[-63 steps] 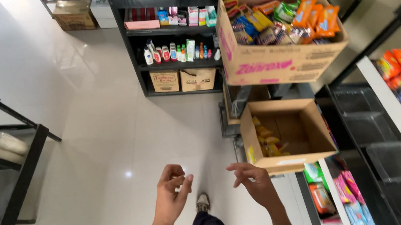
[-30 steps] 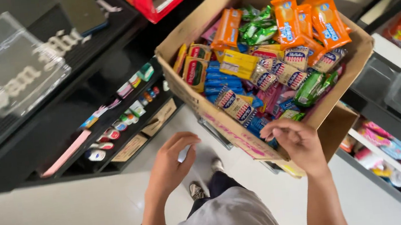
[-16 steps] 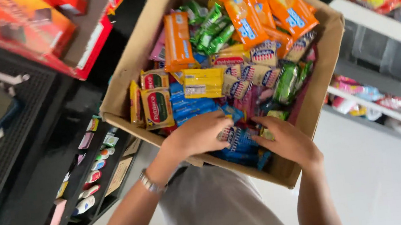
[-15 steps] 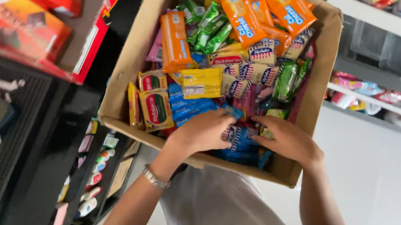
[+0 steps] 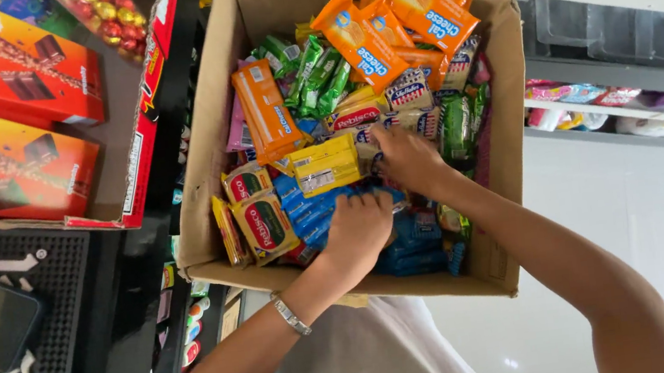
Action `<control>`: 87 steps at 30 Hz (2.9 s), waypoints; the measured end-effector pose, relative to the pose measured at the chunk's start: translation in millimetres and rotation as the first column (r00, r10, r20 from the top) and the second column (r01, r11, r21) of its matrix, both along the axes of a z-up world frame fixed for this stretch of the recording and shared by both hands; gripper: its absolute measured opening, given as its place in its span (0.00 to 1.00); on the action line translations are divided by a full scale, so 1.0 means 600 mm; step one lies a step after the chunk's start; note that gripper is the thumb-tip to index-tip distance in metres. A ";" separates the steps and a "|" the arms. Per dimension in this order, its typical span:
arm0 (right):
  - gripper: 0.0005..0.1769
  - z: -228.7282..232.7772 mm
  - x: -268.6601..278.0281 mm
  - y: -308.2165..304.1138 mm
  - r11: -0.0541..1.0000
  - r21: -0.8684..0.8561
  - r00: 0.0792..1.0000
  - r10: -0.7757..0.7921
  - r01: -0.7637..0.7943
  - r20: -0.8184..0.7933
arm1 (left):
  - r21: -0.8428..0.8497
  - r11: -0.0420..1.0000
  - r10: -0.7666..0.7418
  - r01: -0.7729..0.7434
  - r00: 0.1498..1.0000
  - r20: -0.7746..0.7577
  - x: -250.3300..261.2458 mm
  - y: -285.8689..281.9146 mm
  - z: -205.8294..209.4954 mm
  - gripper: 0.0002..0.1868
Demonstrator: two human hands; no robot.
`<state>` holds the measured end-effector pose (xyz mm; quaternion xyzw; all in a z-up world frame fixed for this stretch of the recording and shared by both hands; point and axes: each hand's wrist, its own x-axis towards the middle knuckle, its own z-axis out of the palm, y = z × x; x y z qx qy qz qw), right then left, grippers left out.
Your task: Restocking and organizing various snack packages onto grocery store shelves from a cardboard box.
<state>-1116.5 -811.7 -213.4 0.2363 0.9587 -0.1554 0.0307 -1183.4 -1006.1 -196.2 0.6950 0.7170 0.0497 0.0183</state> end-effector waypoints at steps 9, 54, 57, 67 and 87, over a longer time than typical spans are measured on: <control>0.24 0.058 0.103 0.008 0.938 -0.326 0.993 0.120 -0.115 -0.004 | 0.216 0.973 -0.179 0.086 0.868 0.463 -0.079 -0.014 0.061 0.12; 0.63 0.026 0.026 0.068 0.923 -0.353 0.857 -0.300 0.150 -0.419 | 0.100 0.990 -0.140 0.099 0.740 0.658 -0.074 -0.024 0.110 0.26; 0.37 0.001 0.075 0.114 0.917 -0.364 0.987 -0.153 0.164 0.058 | 0.103 0.991 -0.134 0.087 0.742 0.657 -0.077 -0.026 0.111 0.28; 0.40 0.071 0.039 0.251 0.870 -0.138 0.881 -0.472 0.473 0.042 | 0.046 0.993 -0.108 0.105 0.734 0.671 -0.074 -0.027 0.103 0.26; 0.28 0.101 0.098 0.108 0.553 -0.833 0.980 0.164 0.002 0.111 | 0.073 0.979 -0.187 0.190 0.698 0.691 -0.060 -0.032 0.111 0.27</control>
